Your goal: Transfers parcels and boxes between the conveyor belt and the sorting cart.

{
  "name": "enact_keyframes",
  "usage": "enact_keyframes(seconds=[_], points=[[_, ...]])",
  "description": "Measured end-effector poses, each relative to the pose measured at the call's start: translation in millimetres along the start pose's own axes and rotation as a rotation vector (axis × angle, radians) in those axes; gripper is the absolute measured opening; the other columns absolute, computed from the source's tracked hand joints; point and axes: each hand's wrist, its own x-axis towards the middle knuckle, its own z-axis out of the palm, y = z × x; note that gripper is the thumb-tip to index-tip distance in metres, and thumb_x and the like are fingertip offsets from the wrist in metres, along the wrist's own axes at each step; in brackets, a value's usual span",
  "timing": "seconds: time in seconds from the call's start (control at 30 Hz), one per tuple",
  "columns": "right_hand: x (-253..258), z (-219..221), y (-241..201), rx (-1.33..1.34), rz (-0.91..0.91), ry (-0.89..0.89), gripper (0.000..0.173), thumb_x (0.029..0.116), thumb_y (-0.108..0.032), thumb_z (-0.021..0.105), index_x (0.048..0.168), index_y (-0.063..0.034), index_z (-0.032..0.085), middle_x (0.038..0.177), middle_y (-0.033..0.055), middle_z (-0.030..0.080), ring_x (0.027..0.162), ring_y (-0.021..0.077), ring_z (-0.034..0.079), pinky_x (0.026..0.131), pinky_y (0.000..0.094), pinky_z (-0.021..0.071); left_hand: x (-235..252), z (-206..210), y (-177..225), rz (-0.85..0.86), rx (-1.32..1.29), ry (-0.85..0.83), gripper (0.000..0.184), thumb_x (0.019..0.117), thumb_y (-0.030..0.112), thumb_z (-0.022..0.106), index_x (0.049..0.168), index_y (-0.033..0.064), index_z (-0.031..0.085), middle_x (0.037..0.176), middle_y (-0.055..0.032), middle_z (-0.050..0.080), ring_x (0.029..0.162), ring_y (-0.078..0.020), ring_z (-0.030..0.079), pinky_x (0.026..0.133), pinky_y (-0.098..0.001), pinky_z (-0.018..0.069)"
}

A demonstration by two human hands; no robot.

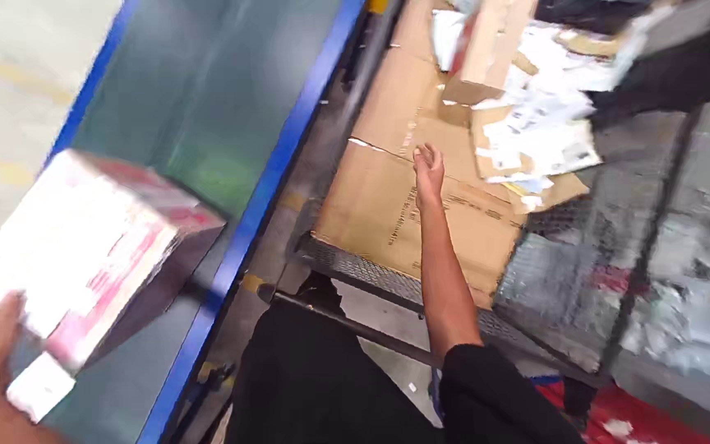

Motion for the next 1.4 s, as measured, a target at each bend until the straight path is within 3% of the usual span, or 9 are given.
enact_keyframes(seconds=[0.07, 0.2, 0.37, 0.57, 0.73, 0.97, 1.07, 1.23, 1.4], points=[[-43, 100, -39, -0.016, -0.145, -0.398, 0.06, 0.102, -0.037, 0.062, 0.152, -0.0113, 0.043, 0.15, 0.0071, 0.053, 0.134, 0.0182, 0.055, 0.109, 0.0425, 0.0507, 27, 31, 55, -0.343, -0.172, 0.081, 0.072, 0.0995, 0.053, 0.061, 0.158, 0.0227, 0.032, 0.139, -0.0059, 0.06, 0.117, -0.0144, 0.064, 0.1, -0.0416, 0.0553], [-129, 262, -112, -0.071, -0.272, -0.911, 0.066, 0.1022, -0.043, 0.059, 0.158, -0.016, 0.037, 0.154, 0.0094, 0.05, 0.135, 0.0231, 0.055, 0.108, 0.046, 0.05, 83, 72, 101, -0.271, -0.558, 0.094, 0.08, 0.0966, 0.041, 0.067, 0.158, 0.0162, 0.023, 0.132, -0.0087, 0.064, 0.11, -0.018, 0.069, 0.092, -0.0406, 0.0608], [-158, 330, -118, 0.111, -0.048, -0.849, 0.069, 0.1088, -0.057, 0.017, 0.16, -0.0156, 0.036, 0.163, 0.01, 0.037, 0.15, 0.024, 0.035, 0.122, 0.0536, 0.0302, 89, 107, 130, -0.173, -0.824, 0.068, 0.069, 0.1048, 0.035, 0.052, 0.16, 0.0198, 0.015, 0.14, -0.0083, 0.059, 0.121, -0.0203, 0.064, 0.1, -0.0438, 0.0569], [-162, 223, -103, 0.313, 0.082, -0.532, 0.071, 0.1078, -0.048, -0.002, 0.157, -0.0046, 0.026, 0.155, 0.0206, 0.04, 0.136, 0.0217, 0.051, 0.103, 0.0427, 0.053, 57, 169, 225, -0.015, -0.718, 0.093, 0.078, 0.1016, 0.023, 0.057, 0.158, 0.0054, 0.005, 0.143, -0.0107, 0.049, 0.119, -0.0124, 0.063, 0.097, -0.0331, 0.0579], [-150, 99, -97, 0.239, 0.023, -0.135, 0.073, 0.1104, -0.042, 0.021, 0.159, 0.0087, 0.002, 0.165, 0.0288, 0.015, 0.154, 0.021, 0.024, 0.125, 0.0357, 0.0255, 42, 249, 323, 0.168, -0.618, -0.154, 0.08, 0.1, 0.027, 0.06, 0.157, 0.0, 0.011, 0.144, -0.0147, 0.048, 0.118, -0.0092, 0.062, 0.095, -0.0298, 0.0579], [72, -56, -230, 0.268, -0.478, 0.23, 0.068, 0.1099, -0.049, 0.006, 0.164, -0.0078, 0.007, 0.166, 0.011, 0.027, 0.15, 0.0135, 0.033, 0.124, 0.0387, 0.033, 95, 375, 541, 0.596, -0.745, -0.365, 0.105, 0.0946, 0.041, 0.07, 0.161, 0.005, -0.003, 0.161, -0.0183, 0.03, 0.138, -0.0177, 0.05, 0.107, -0.0386, 0.0523], [181, -78, -273, 0.329, -0.312, 0.36, 0.066, 0.1096, -0.056, 0.021, 0.161, -0.0144, 0.026, 0.156, 0.0093, 0.045, 0.138, 0.0217, 0.051, 0.109, 0.0505, 0.0505, 144, 446, 600, 0.554, -0.776, -0.526, 0.098, 0.1008, 0.039, 0.062, 0.164, 0.0067, -0.005, 0.167, -0.0199, 0.022, 0.146, -0.0243, 0.043, 0.112, -0.0426, 0.0501], [199, -47, -213, 0.009, -0.291, 0.118, 0.068, 0.1049, -0.05, 0.049, 0.159, -0.0121, 0.032, 0.155, 0.0139, 0.046, 0.133, 0.0258, 0.056, 0.103, 0.0477, 0.0546, 117, 425, 531, 0.713, -0.347, -0.562, 0.063, 0.1022, 0.03, 0.062, 0.158, 0.011, 0.039, 0.164, -0.0084, 0.036, 0.142, -0.0201, 0.048, 0.114, -0.0435, 0.0474], [97, 48, -105, -0.336, -0.318, -0.326, 0.052, 0.1048, -0.035, 0.054, 0.148, -0.0061, 0.049, 0.139, 0.0144, 0.062, 0.121, 0.0228, 0.065, 0.102, 0.043, 0.0542, 121, 331, 293, 0.33, 0.045, -0.048, 0.053, 0.1007, 0.026, 0.062, 0.147, 0.0034, 0.052, 0.155, -0.0149, 0.049, 0.144, -0.0266, 0.046, 0.119, -0.0474, 0.0402]])
